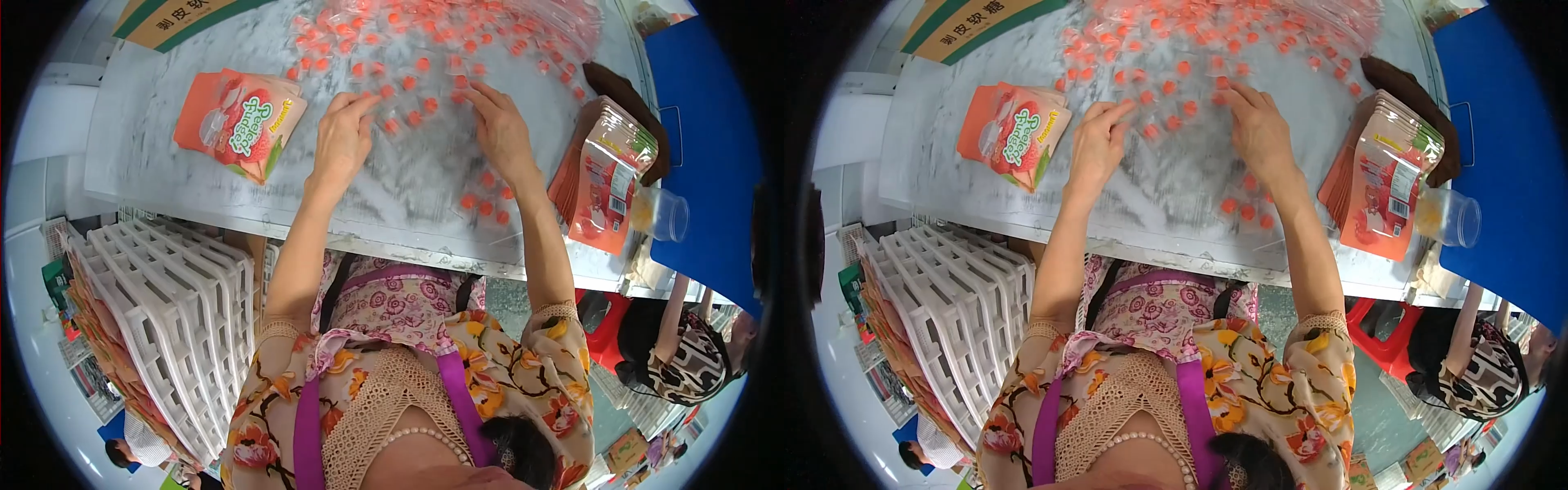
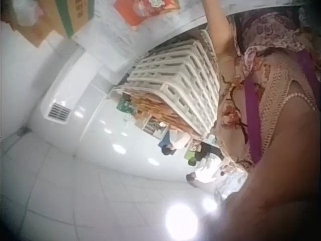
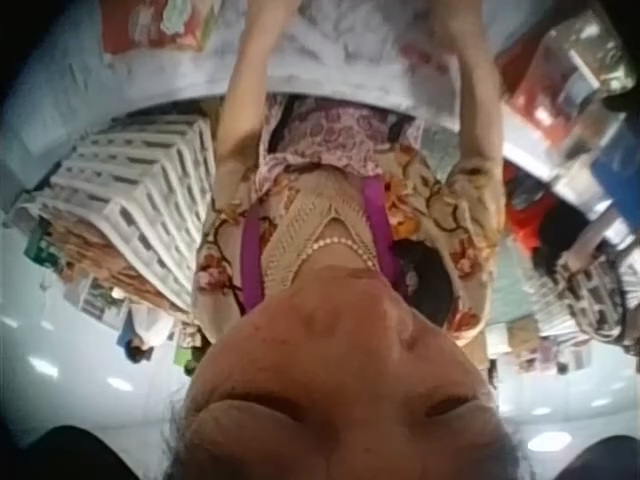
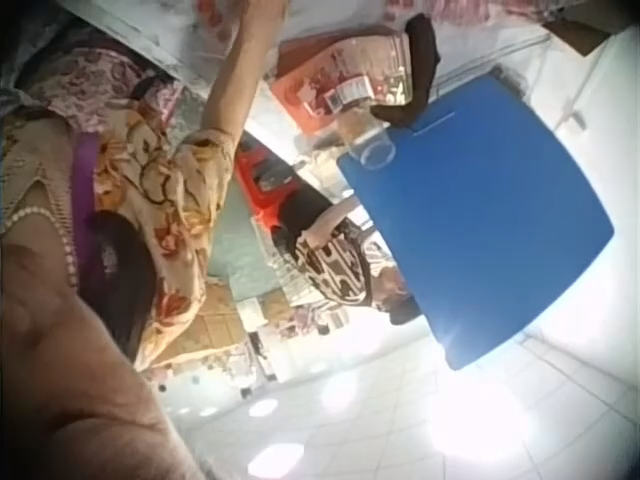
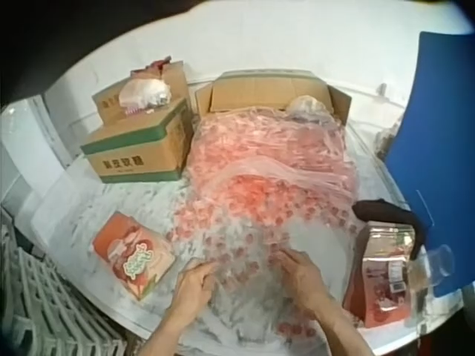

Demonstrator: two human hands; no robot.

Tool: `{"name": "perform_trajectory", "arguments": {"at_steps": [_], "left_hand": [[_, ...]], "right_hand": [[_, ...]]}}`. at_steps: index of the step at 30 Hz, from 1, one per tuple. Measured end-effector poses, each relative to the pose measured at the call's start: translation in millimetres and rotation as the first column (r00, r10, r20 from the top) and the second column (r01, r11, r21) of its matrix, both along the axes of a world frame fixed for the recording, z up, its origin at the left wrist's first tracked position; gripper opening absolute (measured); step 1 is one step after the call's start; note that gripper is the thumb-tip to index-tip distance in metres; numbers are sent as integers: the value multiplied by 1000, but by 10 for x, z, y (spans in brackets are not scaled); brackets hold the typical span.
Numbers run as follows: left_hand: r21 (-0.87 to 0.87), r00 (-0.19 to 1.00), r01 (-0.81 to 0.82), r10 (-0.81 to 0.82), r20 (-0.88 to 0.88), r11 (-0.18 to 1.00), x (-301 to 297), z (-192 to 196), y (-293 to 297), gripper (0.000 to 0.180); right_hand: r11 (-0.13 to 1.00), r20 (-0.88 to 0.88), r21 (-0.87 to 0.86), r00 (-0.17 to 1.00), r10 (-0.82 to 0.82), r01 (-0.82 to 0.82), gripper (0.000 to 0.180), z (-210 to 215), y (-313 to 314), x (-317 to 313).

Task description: Packaging small red candies into plastic zip-lock bags and organizing them in trays.

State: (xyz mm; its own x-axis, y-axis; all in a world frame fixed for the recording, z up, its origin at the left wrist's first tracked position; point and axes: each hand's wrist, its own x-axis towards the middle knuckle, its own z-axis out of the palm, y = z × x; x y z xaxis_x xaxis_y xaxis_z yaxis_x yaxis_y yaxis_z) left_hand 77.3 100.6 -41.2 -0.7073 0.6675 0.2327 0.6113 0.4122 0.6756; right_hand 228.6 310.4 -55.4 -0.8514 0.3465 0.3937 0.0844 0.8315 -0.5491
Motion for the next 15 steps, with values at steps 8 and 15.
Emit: {"name": "perform_trajectory", "arguments": {"at_steps": [8,15], "left_hand": [[-86,982,41,-56,-180,995,-369,-242,37,40],[-144,974,161,-181,-137,976,-348,-126,70,39]], "right_hand": [[965,70,-254,994,89,-68,37,-49,-59,-115],[990,52,-114,994,95,-89,36,-153,-24,-225]]}}
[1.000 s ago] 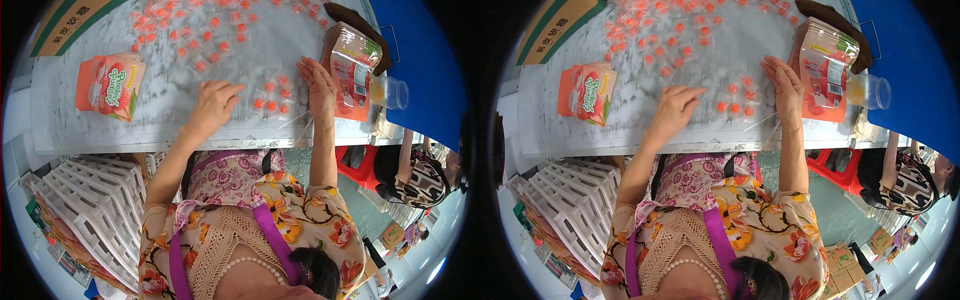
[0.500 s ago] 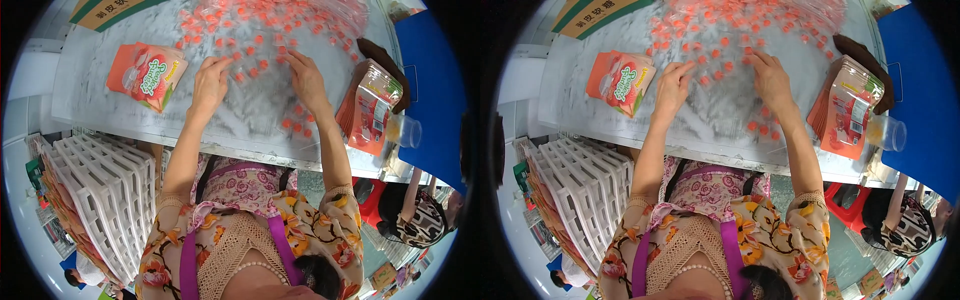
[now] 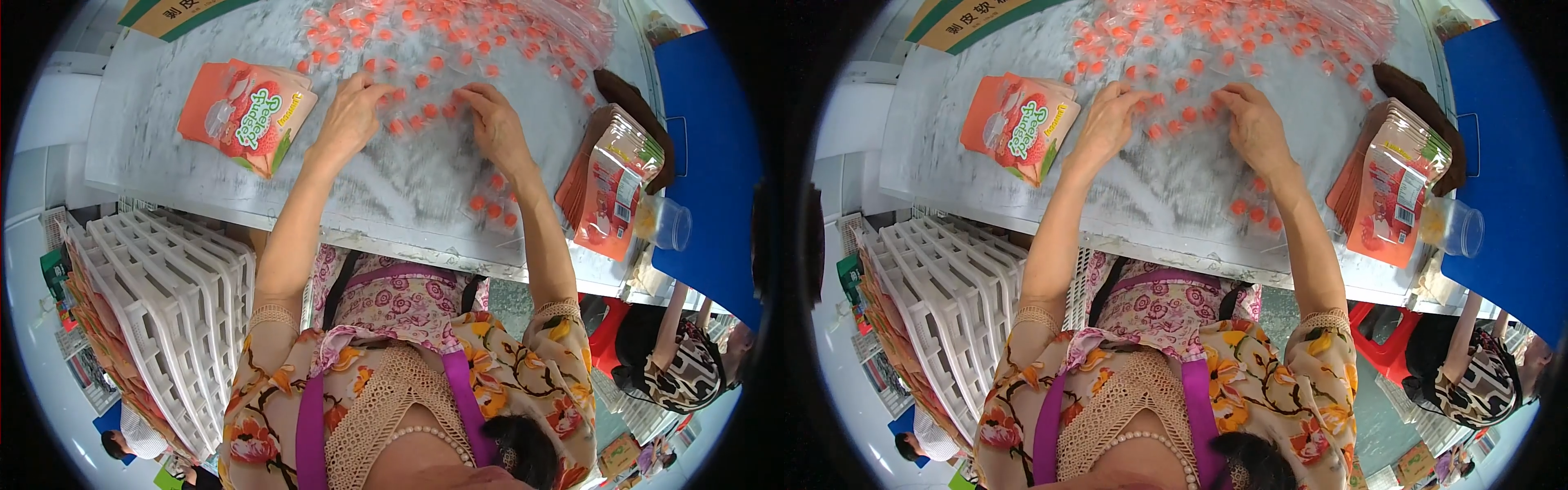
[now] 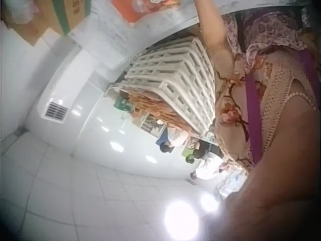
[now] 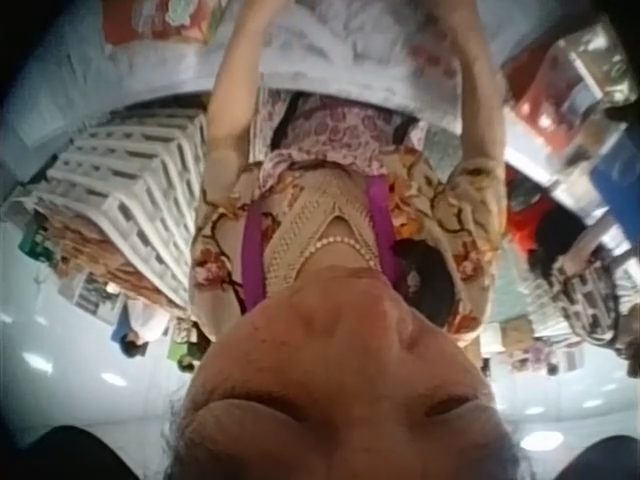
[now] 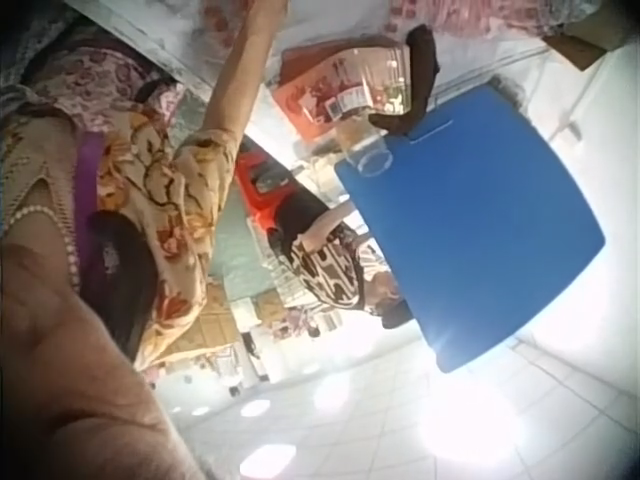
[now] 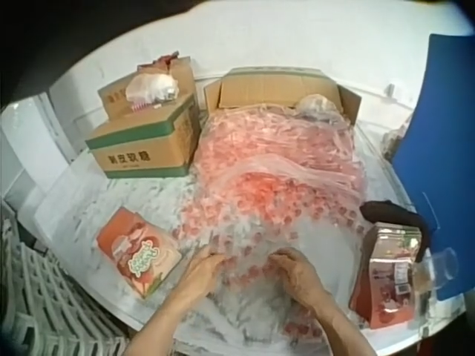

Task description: Packaging small red candies into plastic zip-lock bags and organizing them in trays.

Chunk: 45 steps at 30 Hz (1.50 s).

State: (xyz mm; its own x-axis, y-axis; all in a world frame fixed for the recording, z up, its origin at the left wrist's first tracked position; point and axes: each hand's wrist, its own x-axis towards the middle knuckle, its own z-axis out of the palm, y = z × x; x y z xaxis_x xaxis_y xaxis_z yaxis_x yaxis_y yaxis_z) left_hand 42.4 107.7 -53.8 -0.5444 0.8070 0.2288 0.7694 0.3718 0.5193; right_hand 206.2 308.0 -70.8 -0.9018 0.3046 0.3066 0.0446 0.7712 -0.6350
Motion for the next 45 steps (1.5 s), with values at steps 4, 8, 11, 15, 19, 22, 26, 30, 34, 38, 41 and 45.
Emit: {"name": "perform_trajectory", "arguments": {"at_steps": [4,8,11,15,19,22,26,30,34,38,41,45], "left_hand": [[-13,992,-18,20,124,1000,13,-6,-77,35],[86,1000,-1,-1,30,996,111,38,42,31],[90,992,121,-116,-58,989,183,-17,118,29],[75,985,137,-128,-111,988,345,-114,163,39],[117,994,58,-47,-101,991,507,-163,183,47],[103,992,56,-44,-122,993,545,-210,188,51],[87,992,78,-69,-110,993,559,-216,135,52],[228,964,48,-104,245,973,385,-151,-34,49],[154,820,-155,40,571,976,-36,110,-335,52],[15,904,16,-21,428,1000,-12,167,-440,59],[-31,953,158,-144,265,987,84,161,-462,67],[-133,968,216,-195,155,967,128,80,-459,74]], "right_hand": [[983,-76,157,994,-79,90,35,0,-34,43],[992,7,127,1000,-25,23,37,-22,-76,86],[998,40,51,998,38,-40,39,-14,-26,51],[995,74,-7,992,101,-101,42,-4,-69,69],[993,123,-43,986,115,-110,42,47,-95,28],[994,145,-23,983,109,-107,42,58,-66,-11],[966,281,-258,955,93,-18,40,126,-52,-39],[953,238,-272,950,203,-136,43,156,-86,111],[950,224,-294,958,178,-107,43,158,-18,275],[921,205,-386,968,147,-58,41,142,0,308],[943,197,-320,966,164,-95,40,159,-33,298],[940,216,-335,966,140,-61,39,175,-44,319]]}}
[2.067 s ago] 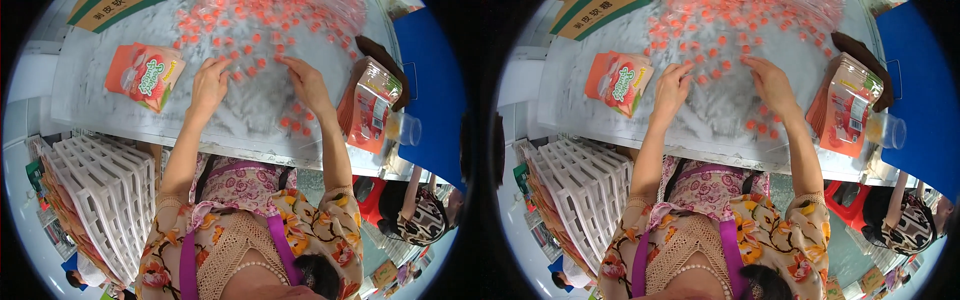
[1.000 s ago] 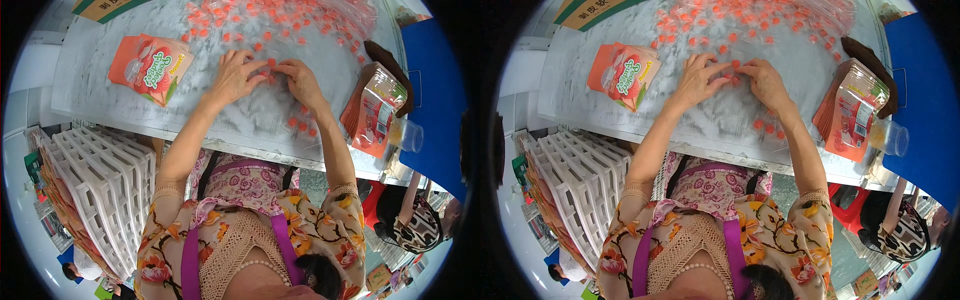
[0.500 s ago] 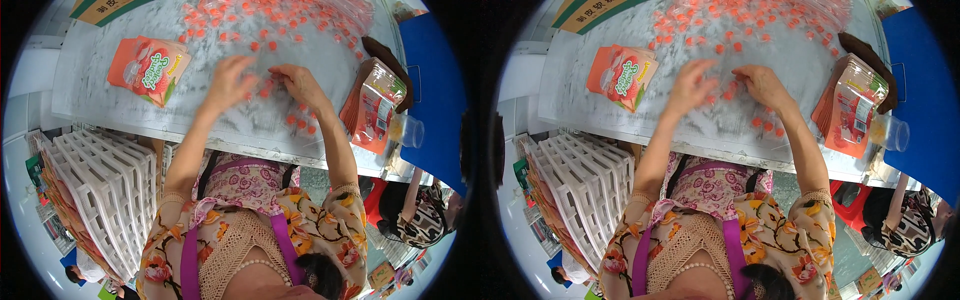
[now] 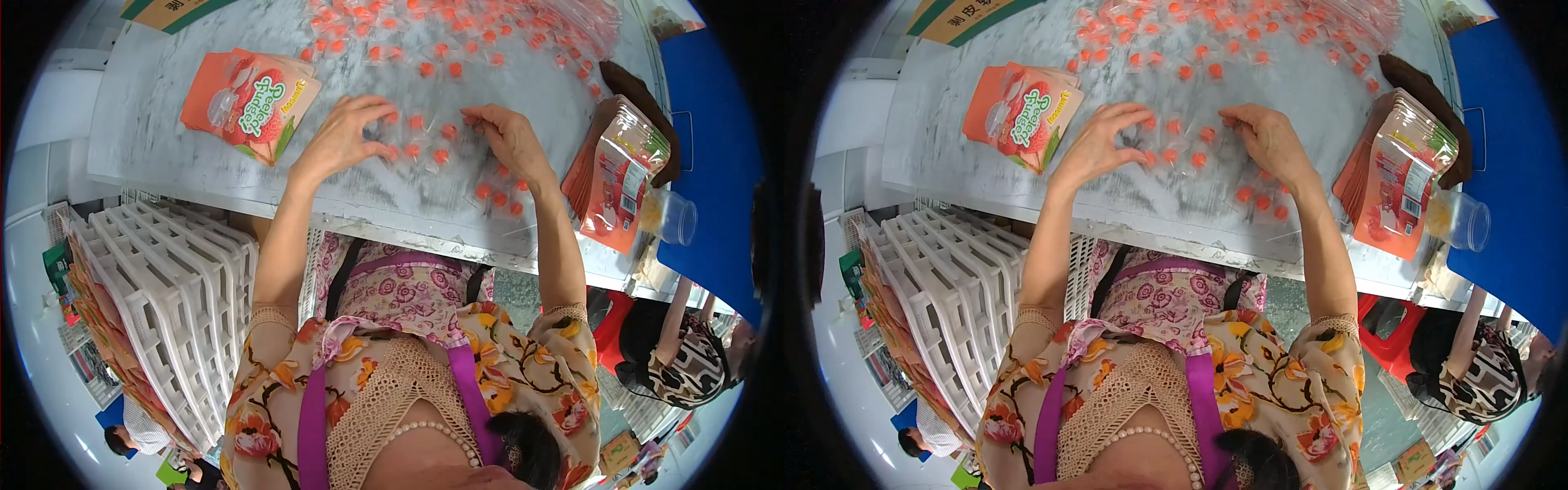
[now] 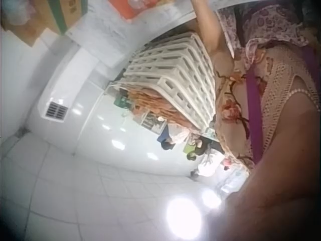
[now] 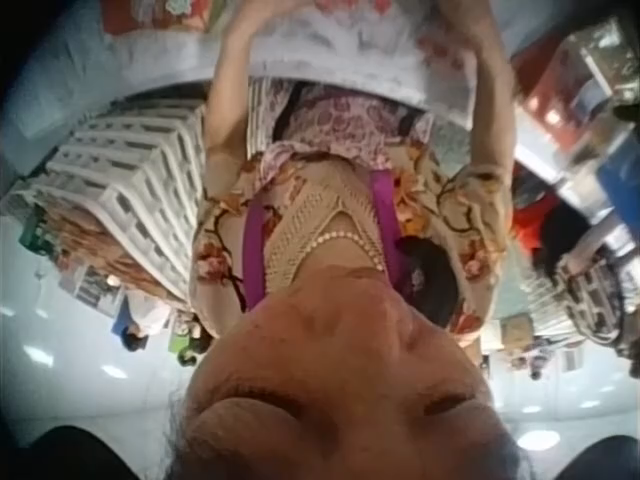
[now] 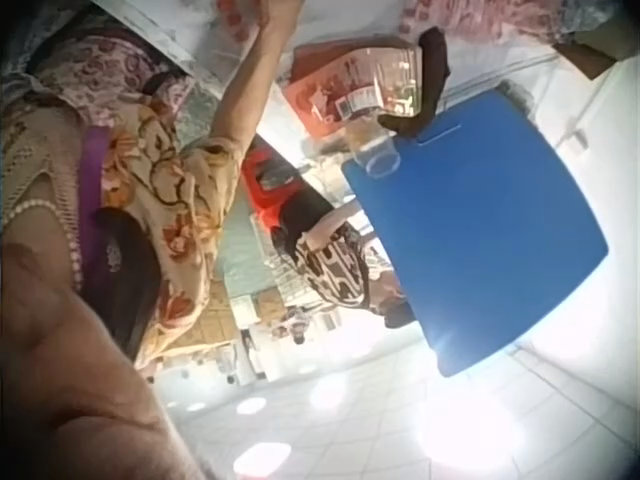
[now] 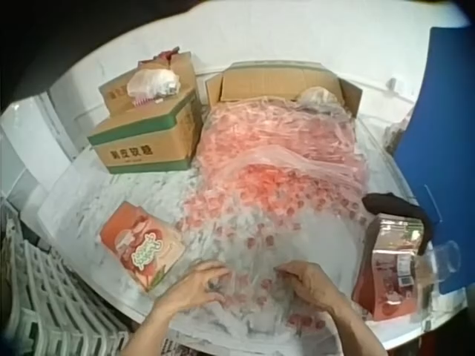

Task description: Packaging small red candies into plastic zip-lock bags and organizing them in trays.

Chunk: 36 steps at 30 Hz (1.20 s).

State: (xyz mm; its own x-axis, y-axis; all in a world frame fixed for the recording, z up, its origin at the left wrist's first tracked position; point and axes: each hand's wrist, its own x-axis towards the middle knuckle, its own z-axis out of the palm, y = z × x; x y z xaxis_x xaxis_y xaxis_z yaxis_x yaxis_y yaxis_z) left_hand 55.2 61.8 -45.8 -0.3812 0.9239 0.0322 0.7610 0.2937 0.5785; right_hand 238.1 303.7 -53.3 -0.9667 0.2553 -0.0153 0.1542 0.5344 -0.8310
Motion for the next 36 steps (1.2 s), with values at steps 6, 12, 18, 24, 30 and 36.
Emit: {"name": "perform_trajectory", "arguments": {"at_steps": [6,12,18,24,30,36], "left_hand": [[-50,975,-68,77,207,996,253,143,94,76],[27,989,8,-12,147,1000,585,-9,87,70],[123,953,-300,290,93,946,-200,275,416,44],[70,935,-229,239,-262,971,-640,-110,739,45],[-51,950,-280,285,125,959,-560,111,592,54],[31,988,-106,102,118,994,-699,-135,577,63]], "right_hand": [[969,-104,245,993,62,-35,38,-21,-190,-83],[960,-9,201,980,201,-195,38,85,-319,39],[975,-148,222,989,32,2,41,121,10,-296],[745,-138,660,990,-9,99,50,-142,7,-888],[866,-309,486,950,43,119,51,-160,61,-657],[796,-260,565,963,-77,216,48,-228,289,-771]]}}
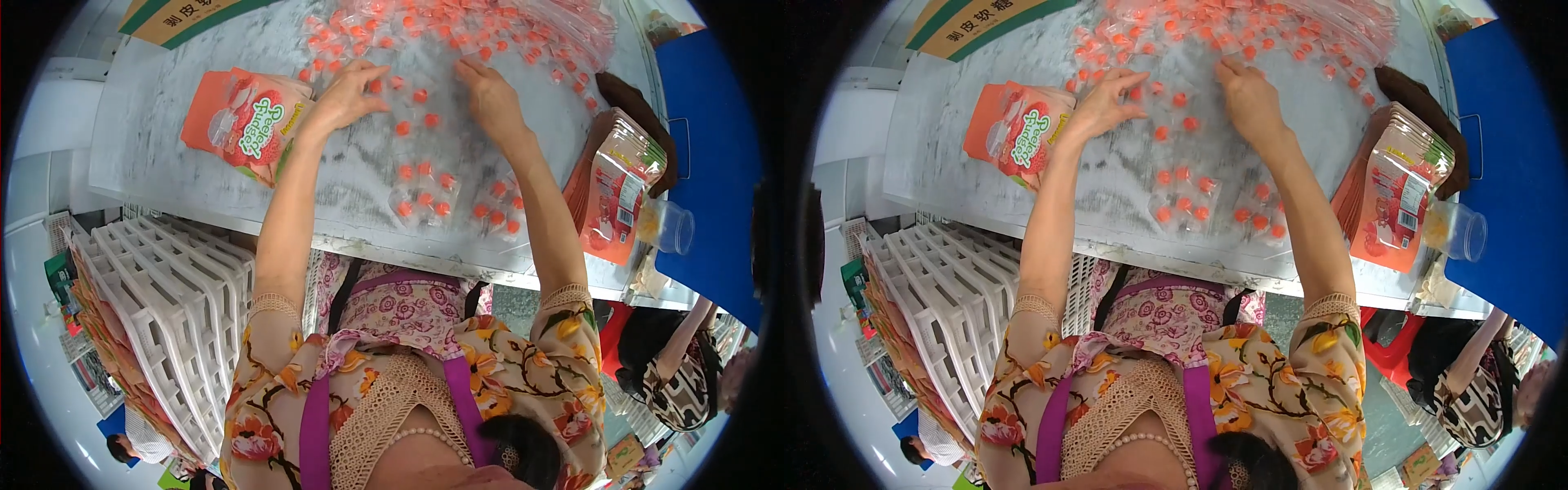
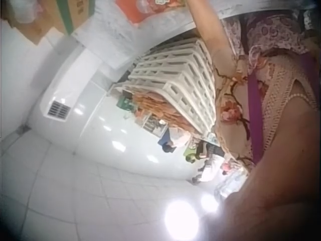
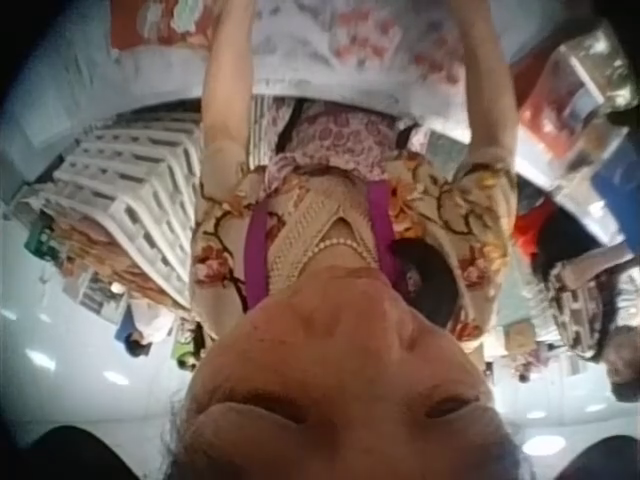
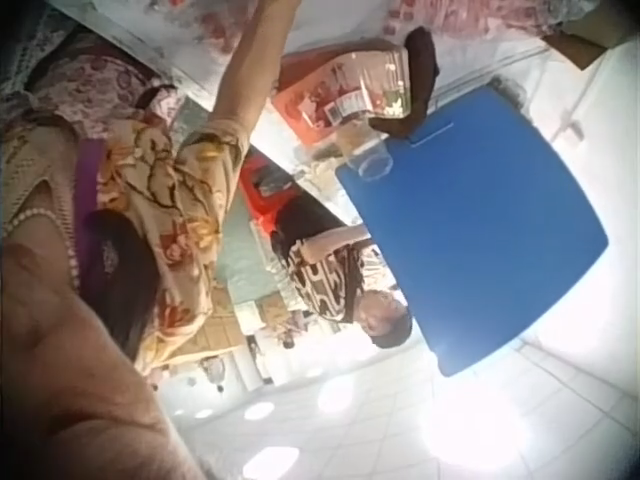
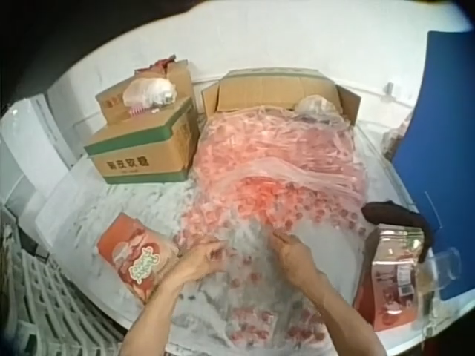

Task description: Packaging small red candies into plastic zip-lock bags and organizing them in trays.

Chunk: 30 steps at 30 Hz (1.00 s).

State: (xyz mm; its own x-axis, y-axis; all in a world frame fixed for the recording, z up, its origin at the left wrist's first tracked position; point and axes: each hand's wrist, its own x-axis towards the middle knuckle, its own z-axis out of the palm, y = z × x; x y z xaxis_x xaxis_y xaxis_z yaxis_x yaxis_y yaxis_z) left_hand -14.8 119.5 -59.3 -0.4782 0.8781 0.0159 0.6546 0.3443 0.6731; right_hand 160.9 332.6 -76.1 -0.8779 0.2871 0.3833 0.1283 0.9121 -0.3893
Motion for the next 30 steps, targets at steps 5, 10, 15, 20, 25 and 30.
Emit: {"name": "perform_trajectory", "arguments": {"at_steps": [5,10,15,20,25,30], "left_hand": [[-40,993,112,-113,-23,993,60,21,34,66],[-15,982,153,-154,-108,988,188,0,18,71],[-87,979,195,-189,75,977,551,154,-220,72],[-13,984,177,-177,-15,984,921,266,-486,68],[72,960,-245,252,-124,967,678,383,-971,66],[-51,995,75,-78,-63,996,1315,424,-796,111]], "right_hand": [[999,-107,19,994,-28,30,44,-67,0,-23],[983,66,-93,985,162,-155,44,9,-101,43],[939,28,-217,959,281,-268,48,118,-471,399],[921,97,-291,950,297,-259,50,244,-593,835],[927,75,-375,995,62,-30,46,466,-519,1427],[946,74,-259,981,-182,195,103,293,-557,2032]]}}
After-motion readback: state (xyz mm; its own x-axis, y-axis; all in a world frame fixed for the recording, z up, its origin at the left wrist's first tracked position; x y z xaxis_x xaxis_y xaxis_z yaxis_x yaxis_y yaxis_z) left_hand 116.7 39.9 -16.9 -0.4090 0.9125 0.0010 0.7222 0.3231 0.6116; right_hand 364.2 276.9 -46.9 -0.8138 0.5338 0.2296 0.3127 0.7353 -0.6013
